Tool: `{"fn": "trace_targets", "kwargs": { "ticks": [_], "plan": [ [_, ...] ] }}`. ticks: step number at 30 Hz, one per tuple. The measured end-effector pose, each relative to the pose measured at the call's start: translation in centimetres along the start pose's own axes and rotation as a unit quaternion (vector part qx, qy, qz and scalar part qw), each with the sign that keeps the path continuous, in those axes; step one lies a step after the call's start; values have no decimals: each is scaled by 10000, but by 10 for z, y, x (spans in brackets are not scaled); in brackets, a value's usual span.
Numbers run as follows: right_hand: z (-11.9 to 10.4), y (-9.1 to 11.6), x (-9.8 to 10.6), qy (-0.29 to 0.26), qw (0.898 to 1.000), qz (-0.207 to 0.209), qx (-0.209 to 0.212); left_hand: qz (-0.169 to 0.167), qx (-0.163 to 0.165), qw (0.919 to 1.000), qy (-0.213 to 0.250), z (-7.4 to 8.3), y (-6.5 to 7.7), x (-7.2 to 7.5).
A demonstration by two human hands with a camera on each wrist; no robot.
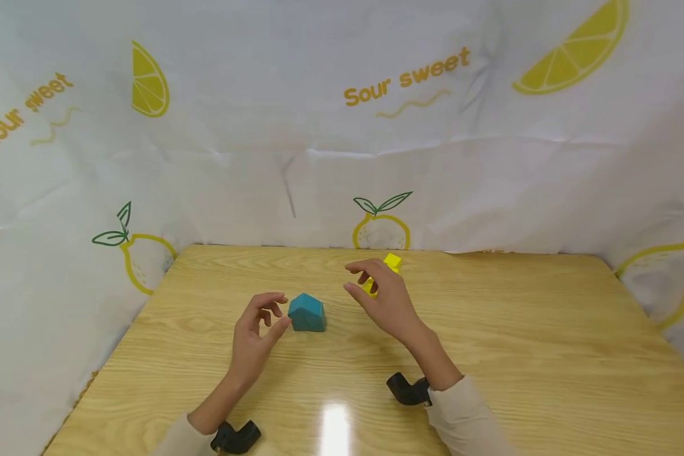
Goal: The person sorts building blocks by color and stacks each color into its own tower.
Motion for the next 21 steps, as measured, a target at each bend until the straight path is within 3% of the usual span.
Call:
{"fn": "trace_targets", "kwargs": {
  "ticks": [6, 12, 16, 21],
  "plan": [
    [9, 10, 20, 210, 9996, 155, -105, -393, -600, 9969, 316, 27, -4, -29],
    [18, 21, 28, 227, 9988, 221, -360, -624, -592, 9952, 466, 40, -1, -54],
    [25, 29, 32, 242, 9979, 222, -556, -725, -456, 9950, 513, 33, 4, -73],
    [37, 40, 38, 266, 9957, 325, -821, -833, -164, 9954, 435, 7, 9, -101]
  ]
}}
Point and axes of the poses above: each hand's wrist, its own y-axis away from the middle knuckle, its own x-axis out of the back of the hand, z = x × y, the point moved 5 cm from there along -y, towards the middle knuckle, and after that the axes turned 6 degrees about x, right-handed, at the moved point
